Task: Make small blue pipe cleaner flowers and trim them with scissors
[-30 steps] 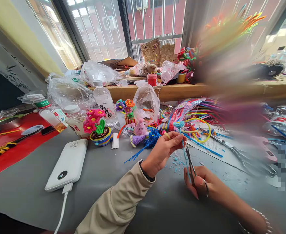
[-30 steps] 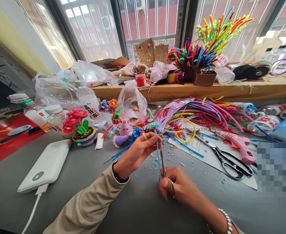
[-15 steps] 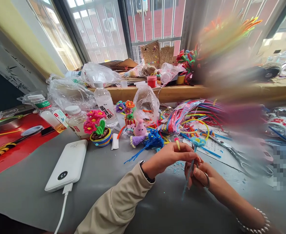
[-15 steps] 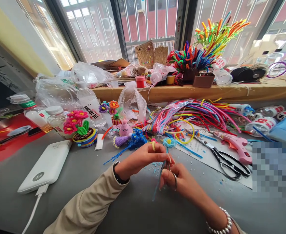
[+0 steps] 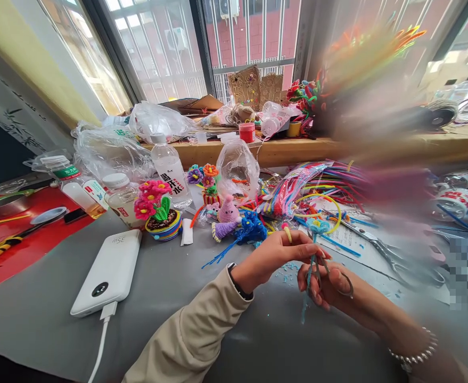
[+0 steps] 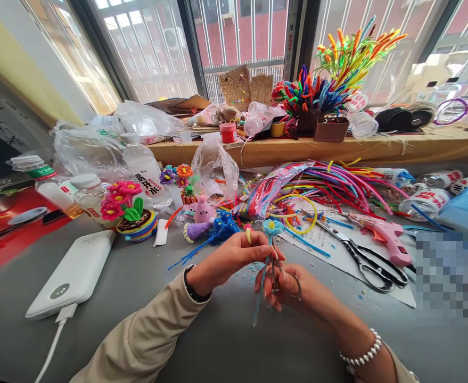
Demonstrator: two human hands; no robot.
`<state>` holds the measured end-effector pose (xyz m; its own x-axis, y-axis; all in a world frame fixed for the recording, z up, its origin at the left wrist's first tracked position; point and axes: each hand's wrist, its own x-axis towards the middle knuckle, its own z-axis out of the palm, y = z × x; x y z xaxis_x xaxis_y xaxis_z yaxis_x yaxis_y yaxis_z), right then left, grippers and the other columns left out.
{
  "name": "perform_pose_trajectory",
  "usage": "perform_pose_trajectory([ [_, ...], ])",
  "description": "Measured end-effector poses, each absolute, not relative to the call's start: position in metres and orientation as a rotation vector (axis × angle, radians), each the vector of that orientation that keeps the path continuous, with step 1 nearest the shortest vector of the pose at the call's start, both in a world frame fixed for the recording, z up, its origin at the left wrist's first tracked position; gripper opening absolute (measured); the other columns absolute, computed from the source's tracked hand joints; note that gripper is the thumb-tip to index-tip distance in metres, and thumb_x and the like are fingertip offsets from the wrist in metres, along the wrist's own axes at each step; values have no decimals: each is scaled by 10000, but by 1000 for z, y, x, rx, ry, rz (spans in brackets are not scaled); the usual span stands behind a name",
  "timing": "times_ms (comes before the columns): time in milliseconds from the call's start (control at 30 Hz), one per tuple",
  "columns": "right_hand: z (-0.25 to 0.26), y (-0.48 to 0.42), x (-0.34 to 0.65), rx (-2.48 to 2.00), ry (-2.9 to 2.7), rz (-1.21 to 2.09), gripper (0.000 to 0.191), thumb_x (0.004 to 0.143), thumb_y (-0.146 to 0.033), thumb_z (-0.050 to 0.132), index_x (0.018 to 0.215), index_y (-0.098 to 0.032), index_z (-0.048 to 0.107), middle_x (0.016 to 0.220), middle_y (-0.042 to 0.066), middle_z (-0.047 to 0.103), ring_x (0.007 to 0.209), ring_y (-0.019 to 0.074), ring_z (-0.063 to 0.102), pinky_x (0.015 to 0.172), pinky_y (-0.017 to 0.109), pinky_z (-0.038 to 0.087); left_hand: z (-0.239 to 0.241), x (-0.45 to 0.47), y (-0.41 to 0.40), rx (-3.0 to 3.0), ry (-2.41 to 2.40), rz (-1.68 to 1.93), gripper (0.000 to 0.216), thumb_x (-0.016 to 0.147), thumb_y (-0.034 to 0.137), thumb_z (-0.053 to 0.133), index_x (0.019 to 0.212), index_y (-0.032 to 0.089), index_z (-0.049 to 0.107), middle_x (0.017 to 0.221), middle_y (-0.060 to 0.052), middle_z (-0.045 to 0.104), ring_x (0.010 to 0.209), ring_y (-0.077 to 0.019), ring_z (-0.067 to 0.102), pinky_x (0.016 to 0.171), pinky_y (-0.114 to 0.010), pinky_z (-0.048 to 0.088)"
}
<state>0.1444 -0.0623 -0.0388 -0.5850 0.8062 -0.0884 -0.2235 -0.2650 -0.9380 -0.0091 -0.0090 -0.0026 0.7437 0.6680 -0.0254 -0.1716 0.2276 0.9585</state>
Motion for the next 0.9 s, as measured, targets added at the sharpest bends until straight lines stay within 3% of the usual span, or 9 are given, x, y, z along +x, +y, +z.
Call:
perform_pose_trajectory([
  [567,-41,-60,145,-842,-1427,1755,570,543,-706,550,584,-138,556,733,38,495,605,117,410,579,253,356,0,-11,-9,1150,461,614,237,684,331,625,627,128,518,744,-52,621,682,-116,559,665,-234,397],
  [800,-39,-61,144,-1049,-1433,1430,352,674,-508,594,622,-164,542,719,20,496,706,157,442,652,269,368,3,-12,-7,1098,567,773,201,636,315,668,665,135,583,808,-43,624,857,-150,544,799,-263,365],
  [900,-37,-62,141,-1121,-1374,1352,258,700,-426,607,691,-176,546,771,19,500,735,157,450,655,257,379,1,-10,-5,1012,652,841,200,601,305,693,689,144,613,747,-11,610,784,-121,538,754,-249,366],
])
